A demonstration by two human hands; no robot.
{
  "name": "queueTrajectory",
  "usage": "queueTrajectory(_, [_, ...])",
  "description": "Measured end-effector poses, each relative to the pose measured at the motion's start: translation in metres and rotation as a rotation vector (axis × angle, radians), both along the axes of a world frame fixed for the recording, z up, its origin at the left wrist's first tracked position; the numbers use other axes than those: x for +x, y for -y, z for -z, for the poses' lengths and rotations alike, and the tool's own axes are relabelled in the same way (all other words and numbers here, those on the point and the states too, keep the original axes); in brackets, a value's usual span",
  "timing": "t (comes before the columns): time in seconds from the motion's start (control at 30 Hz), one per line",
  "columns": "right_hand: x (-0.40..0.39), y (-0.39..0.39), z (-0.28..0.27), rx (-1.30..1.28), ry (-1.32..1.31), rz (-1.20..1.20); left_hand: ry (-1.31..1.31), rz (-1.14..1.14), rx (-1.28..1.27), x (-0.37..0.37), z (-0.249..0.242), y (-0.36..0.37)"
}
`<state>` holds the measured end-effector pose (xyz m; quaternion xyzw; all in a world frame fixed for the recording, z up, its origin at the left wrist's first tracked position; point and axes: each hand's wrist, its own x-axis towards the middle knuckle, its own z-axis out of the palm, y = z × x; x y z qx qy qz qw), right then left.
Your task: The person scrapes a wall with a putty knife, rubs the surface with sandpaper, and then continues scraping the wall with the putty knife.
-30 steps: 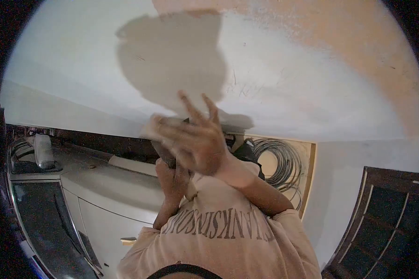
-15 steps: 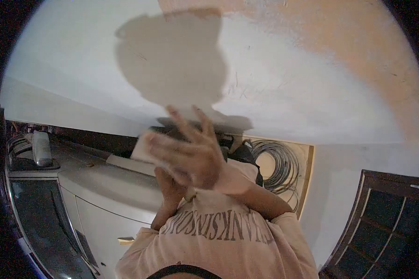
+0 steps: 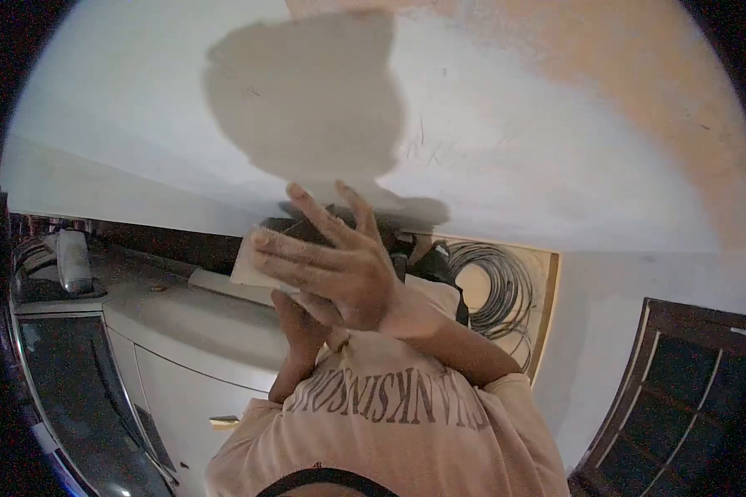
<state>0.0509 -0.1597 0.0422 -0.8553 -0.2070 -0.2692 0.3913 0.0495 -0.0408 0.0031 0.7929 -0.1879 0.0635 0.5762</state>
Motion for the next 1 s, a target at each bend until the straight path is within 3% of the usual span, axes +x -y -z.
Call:
queueTrajectory(0.03, [0.005,0.004,0.009,-0.015,0.024,0.055,0.049,-0.036,0.105,-0.001,0.004,-0.004])
queueTrajectory(0.13, [0.015,0.016,0.024,-0.043,-0.058,0.252,-0.438,0.017,0.011,0.003,-0.027,0.002])
queueTrajectory(0.2, [0.005,0.007,0.012,0.015,-0.032,0.110,-0.002,-0.015,-0.017,0.007,-0.012,0.006])
queueTrajectory(0.27, [0.001,0.003,0.002,-0.014,0.001,0.015,0.001,-0.013,-0.031,0.003,-0.010,0.004])
queueTrajectory(0.37, [0.013,0.017,0.037,0.026,-0.102,0.240,-0.377,-0.021,-0.099,0.001,-0.025,0.004])
queueTrajectory(0.47, [0.001,0.001,0.011,0.007,-0.036,0.032,0.060,0.000,-0.001,0.004,0.002,-0.003])
queueTrajectory(0.5, [0.000,0.005,0.009,-0.049,-0.048,0.028,-0.008,0.012,-0.058,0.000,-0.004,-0.003])
queueTrajectory(0.6, [0.014,0.020,0.038,-0.041,-0.113,0.218,-0.669,-0.054,-0.141,0.004,-0.030,0.004])
queueTrajectory(0.7, [0.004,0.008,0.015,-0.047,-0.042,0.075,0.133,-0.002,-0.007,0.009,0.004,-0.001])
queueTrajectory(0.73, [0.001,0.003,0.010,-0.037,-0.016,0.016,0.023,-0.004,-0.024,0.004,-0.001,0.000])
queueTrajectory(0.83, [0.012,0.018,0.026,-0.072,-0.060,0.211,-0.385,0.014,-0.223,0.003,-0.013,0.005])
queueTrajectory(0.9, [0.013,0.018,0.023,-0.071,-0.046,0.181,0.018,-0.032,-0.149,0.011,0.003,0.005])
queueTrajectory(0.97, [0.001,0.004,0.009,-0.050,0.010,0.017,-0.001,-0.040,-0.123,0.003,-0.001,0.002])
queueTrajectory(1.0, [0.004,0.009,0.015,-0.050,-0.006,0.113,-0.181,-0.027,-0.155,0.004,-0.017,0.005])
